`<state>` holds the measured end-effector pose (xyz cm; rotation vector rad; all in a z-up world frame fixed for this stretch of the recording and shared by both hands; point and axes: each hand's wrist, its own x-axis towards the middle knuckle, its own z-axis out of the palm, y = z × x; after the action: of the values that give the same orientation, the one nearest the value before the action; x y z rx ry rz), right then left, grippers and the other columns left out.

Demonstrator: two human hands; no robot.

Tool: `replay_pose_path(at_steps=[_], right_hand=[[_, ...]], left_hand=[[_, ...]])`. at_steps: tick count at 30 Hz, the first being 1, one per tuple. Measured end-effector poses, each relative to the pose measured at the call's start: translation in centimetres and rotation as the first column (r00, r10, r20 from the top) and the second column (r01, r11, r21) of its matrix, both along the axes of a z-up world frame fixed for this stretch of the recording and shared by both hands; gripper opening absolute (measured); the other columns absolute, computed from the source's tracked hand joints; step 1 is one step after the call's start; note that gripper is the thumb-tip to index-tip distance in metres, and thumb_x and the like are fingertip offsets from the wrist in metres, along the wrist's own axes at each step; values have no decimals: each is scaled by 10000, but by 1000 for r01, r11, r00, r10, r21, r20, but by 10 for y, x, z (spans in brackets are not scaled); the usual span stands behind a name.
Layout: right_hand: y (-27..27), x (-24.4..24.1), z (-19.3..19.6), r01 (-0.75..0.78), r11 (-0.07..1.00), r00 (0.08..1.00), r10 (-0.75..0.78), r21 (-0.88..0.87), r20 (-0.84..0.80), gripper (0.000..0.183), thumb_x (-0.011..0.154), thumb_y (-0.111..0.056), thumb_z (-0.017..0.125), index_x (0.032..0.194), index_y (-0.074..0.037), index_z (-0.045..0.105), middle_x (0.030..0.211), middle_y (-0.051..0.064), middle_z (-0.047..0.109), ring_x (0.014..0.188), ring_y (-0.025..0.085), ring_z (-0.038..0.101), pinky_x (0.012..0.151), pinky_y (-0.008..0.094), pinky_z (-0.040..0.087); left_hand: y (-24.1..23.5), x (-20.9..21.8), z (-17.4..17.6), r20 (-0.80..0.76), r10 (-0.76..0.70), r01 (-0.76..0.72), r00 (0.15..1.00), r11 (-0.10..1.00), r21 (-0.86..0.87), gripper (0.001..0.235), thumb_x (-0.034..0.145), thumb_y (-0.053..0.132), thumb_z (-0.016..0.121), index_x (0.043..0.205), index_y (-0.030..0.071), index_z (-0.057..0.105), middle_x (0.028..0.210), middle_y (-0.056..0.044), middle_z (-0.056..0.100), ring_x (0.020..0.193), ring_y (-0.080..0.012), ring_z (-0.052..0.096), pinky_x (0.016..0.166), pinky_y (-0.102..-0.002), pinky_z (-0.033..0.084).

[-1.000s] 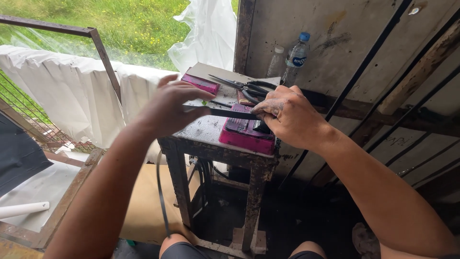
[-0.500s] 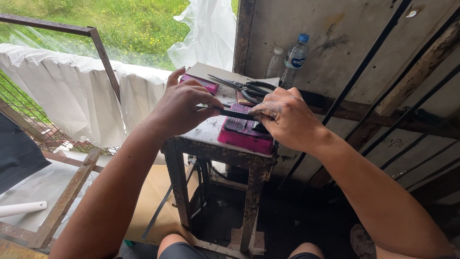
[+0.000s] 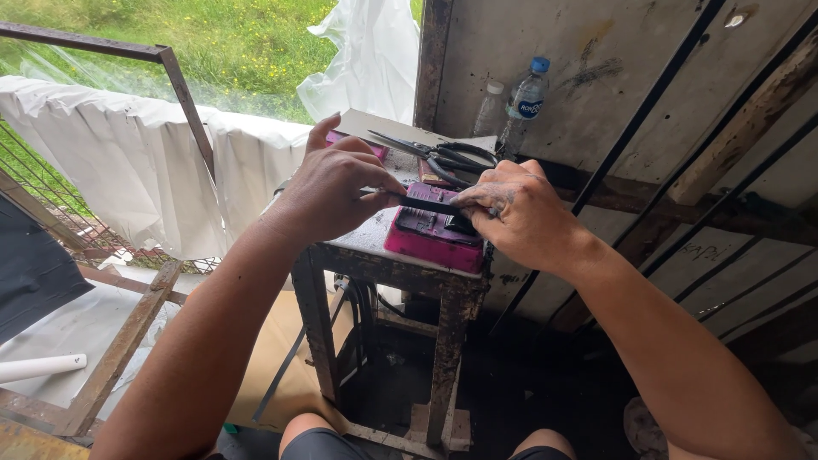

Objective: Applying edge paint to leather strips using a manual applicator and hanging them on a rack to dry.

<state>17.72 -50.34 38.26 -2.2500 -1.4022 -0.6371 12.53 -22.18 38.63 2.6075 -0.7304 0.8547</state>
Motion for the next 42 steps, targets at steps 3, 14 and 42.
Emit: replay_pose_path(at_steps=[3,14,42], right_hand=[[-4,-4,1,7,999,1000,-7,40,8,132,869,-84,709,952,-136,798,791,7,682,844,202,641,856,366,407],[-30,2,-11,12,991,999,-18,132,47,142,832,-69,726,933,-142,794,760,-3,689,798,194,651,850,360,412],[-90,-7,-13,-3,979,973,-44,203,228,161,794,1,753,898,-120,777,759,-4,695,815,221,671,870,360,402]], left_hand=[[-6,1,1,18,-11,11,1000,999,31,97,860,318,838,942,272,816,802,37,757,1060,-176,672,1207,-627,118],[-24,19,-8,25,-85,84,996,996,6,132,846,303,843,947,222,816,797,2,772,1013,-179,702,1196,-558,215],[-39,13,-6,-28,-179,177,983,982,-62,150,874,257,840,994,171,817,795,-37,786,967,-223,737,1164,-617,230]])
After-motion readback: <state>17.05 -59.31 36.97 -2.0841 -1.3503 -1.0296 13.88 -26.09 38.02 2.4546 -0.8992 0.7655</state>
